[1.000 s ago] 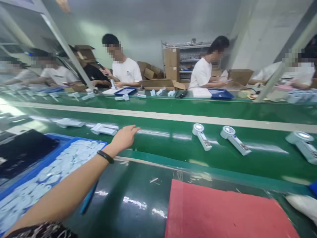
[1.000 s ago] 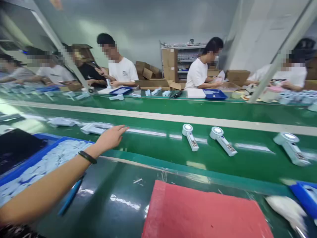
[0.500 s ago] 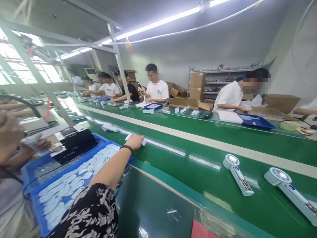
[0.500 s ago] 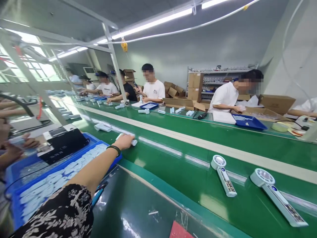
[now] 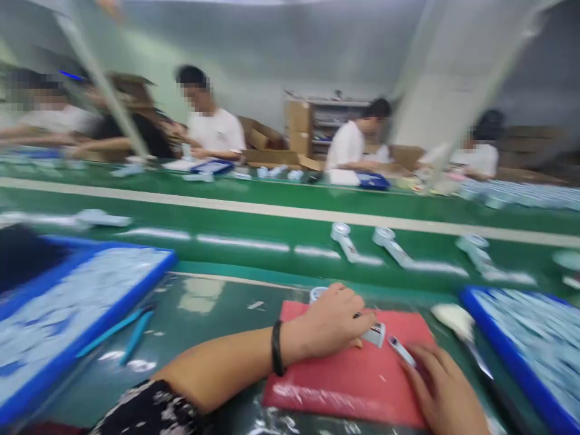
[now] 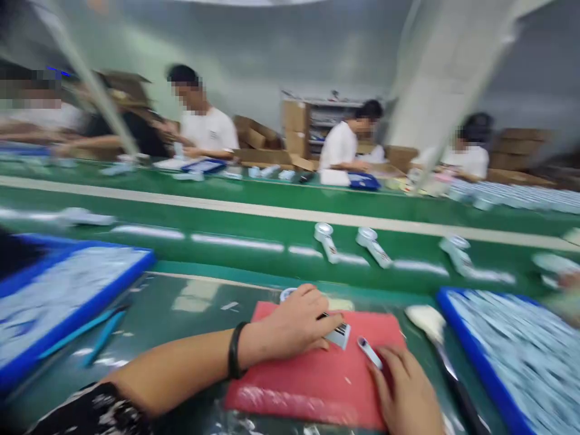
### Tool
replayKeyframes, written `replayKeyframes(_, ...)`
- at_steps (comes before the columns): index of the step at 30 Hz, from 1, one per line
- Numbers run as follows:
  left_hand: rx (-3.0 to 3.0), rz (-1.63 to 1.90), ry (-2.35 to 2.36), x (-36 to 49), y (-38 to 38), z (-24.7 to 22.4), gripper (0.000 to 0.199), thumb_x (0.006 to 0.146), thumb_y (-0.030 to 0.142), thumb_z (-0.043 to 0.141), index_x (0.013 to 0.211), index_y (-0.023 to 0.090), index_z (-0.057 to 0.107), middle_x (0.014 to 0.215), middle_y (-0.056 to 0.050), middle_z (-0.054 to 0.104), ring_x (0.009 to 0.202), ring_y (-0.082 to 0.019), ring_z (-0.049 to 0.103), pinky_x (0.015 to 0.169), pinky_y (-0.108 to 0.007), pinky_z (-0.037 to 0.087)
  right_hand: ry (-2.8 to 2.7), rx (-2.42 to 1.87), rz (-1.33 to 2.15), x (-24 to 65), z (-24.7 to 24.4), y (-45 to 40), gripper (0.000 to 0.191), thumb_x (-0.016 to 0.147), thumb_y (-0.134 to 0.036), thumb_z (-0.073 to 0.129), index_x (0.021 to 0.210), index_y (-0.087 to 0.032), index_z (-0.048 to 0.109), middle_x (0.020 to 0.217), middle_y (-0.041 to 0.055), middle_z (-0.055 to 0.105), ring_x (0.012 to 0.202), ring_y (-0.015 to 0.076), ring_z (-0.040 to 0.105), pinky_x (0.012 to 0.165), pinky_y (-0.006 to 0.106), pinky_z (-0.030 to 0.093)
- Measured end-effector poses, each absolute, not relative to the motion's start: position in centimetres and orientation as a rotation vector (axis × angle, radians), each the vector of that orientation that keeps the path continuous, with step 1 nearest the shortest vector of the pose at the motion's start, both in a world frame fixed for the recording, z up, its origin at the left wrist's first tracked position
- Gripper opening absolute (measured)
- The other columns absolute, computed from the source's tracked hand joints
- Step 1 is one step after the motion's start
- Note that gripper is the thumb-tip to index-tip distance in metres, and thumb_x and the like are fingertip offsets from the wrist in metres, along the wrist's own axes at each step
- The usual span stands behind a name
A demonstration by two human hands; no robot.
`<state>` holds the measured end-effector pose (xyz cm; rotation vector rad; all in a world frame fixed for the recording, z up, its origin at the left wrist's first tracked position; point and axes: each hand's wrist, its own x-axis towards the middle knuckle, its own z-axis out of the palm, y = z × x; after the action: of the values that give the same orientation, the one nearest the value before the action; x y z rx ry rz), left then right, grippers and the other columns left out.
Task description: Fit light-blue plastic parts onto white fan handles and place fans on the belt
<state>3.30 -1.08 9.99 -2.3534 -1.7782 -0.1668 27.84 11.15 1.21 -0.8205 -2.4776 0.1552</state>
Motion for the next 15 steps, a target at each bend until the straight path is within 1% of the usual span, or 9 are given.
replayKeyframes(1, -2.396, -0.204, -1.742, 4.2, -0.8, 9.5, 0.048, 0.089, 0.043, 0.072, 0.129, 0.024, 0.053, 0.106, -0.009, 0.065, 0.101, -0.027, 0.058, 0.092, -0.045, 0.047, -2.475, -0.889, 0.282, 28.5, 1.3, 11.2, 0.027, 0.097, -0.041, 0.047, 0.098, -0.028, 0.071, 0.104, 0.0098, 0.07, 0.096, 0.0269, 0.07, 0.086, 0.043, 0.059)
replayKeyframes(3, -2.451, -0.199, -1.742, 4.3, -0.4, 8.7, 0.051, 0.083, 0.037, 0.08, 0.126, 0.022, 0.056, 0.108, -0.009, 0.065, 0.104, -0.03, 0.057, 0.099, -0.051, 0.044, -2.439, -1.027, 0.471, 29.4, 2.2, 11.5, 0.027, 0.098, -0.041, 0.046, 0.098, -0.025, 0.068, 0.103, 0.01, 0.069, 0.088, 0.0248, 0.07, 0.079, 0.039, 0.057)
replayKeyframes(4, -2.476, -0.158, -1.772, 3.8, -0.3, 8.4, 0.05, 0.081, 0.036, 0.082, 0.123, 0.022, 0.057, 0.111, -0.008, 0.065, 0.106, -0.03, 0.057, 0.1, -0.052, 0.044, -2.406, -1.062, 0.533, 29.7, 2.9, 11.6, 0.026, 0.097, -0.041, 0.046, 0.099, -0.024, 0.066, 0.1, 0.009, 0.069, 0.084, 0.0236, 0.069, 0.075, 0.037, 0.056)
replayKeyframes(5, -2.506, -0.108, -1.818, 3.1, -0.4, 8.2, 0.048, 0.08, 0.035, 0.082, 0.12, 0.022, 0.059, 0.114, -0.008, 0.064, 0.108, -0.03, 0.057, 0.1, -0.05, 0.045, -2.361, -1.096, 0.591, 29.8, 3.7, 11.5, 0.024, 0.096, -0.04, 0.047, 0.099, -0.024, 0.065, 0.097, 0.0077, 0.069, 0.081, 0.0225, 0.069, 0.073, 0.035, 0.054)
replayKeyframes(7, -2.572, -0.075, -1.921, 1.7, -0.8, 8.1, 0.04, 0.086, 0.034, 0.076, 0.12, 0.023, 0.059, 0.119, -0.008, 0.062, 0.109, -0.028, 0.057, 0.096, -0.043, 0.047, -2.286, -1.121, 0.693, 29.6, 5.2, 11.0, 0.021, 0.096, -0.037, 0.049, 0.101, -0.023, 0.064, 0.093, 0.0055, 0.069, 0.077, 0.0204, 0.067, 0.07, 0.032, 0.051)
replayKeyframes(9, -2.593, -0.136, -1.991, 0.8, -1.4, 8.1, 0.031, 0.093, 0.033, 0.066, 0.121, 0.022, 0.058, 0.119, -0.008, 0.061, 0.106, -0.025, 0.057, 0.091, -0.039, 0.048, -2.283, -1.065, 0.772, 28.8, 6.6, 10.0, 0.018, 0.095, -0.034, 0.051, 0.102, -0.023, 0.063, 0.09, 0.0038, 0.069, 0.075, 0.0189, 0.065, 0.068, 0.031, 0.048)
replayKeyframes(12, -2.544, -0.23, -2.009, 0.7, -1.9, 7.8, 0.025, 0.098, 0.035, 0.058, 0.118, 0.02, 0.058, 0.111, -0.008, 0.062, 0.1, -0.026, 0.056, 0.087, -0.04, 0.047, -2.418, -0.887, 0.807, 26.3, 8.1, 8.4, 0.014, 0.093, -0.027, 0.053, 0.102, -0.021, 0.063, 0.089, 0.0028, 0.068, 0.073, 0.0174, 0.063, 0.066, 0.03, 0.045)
replayKeyframes(15, -2.542, -0.344, -2.009, 1.1, -1.9, 7.3, 0.03, 0.099, 0.042, 0.055, 0.118, 0.018, 0.057, 0.109, -0.009, 0.063, 0.099, -0.026, 0.055, 0.086, -0.042, 0.046, -2.629, -0.763, 0.684, 23.2, 8.8, 7.3, 0.013, 0.095, -0.023, 0.052, 0.101, -0.019, 0.063, 0.095, 0.0056, 0.067, 0.078, 0.0195, 0.062, 0.066, 0.032, 0.045)
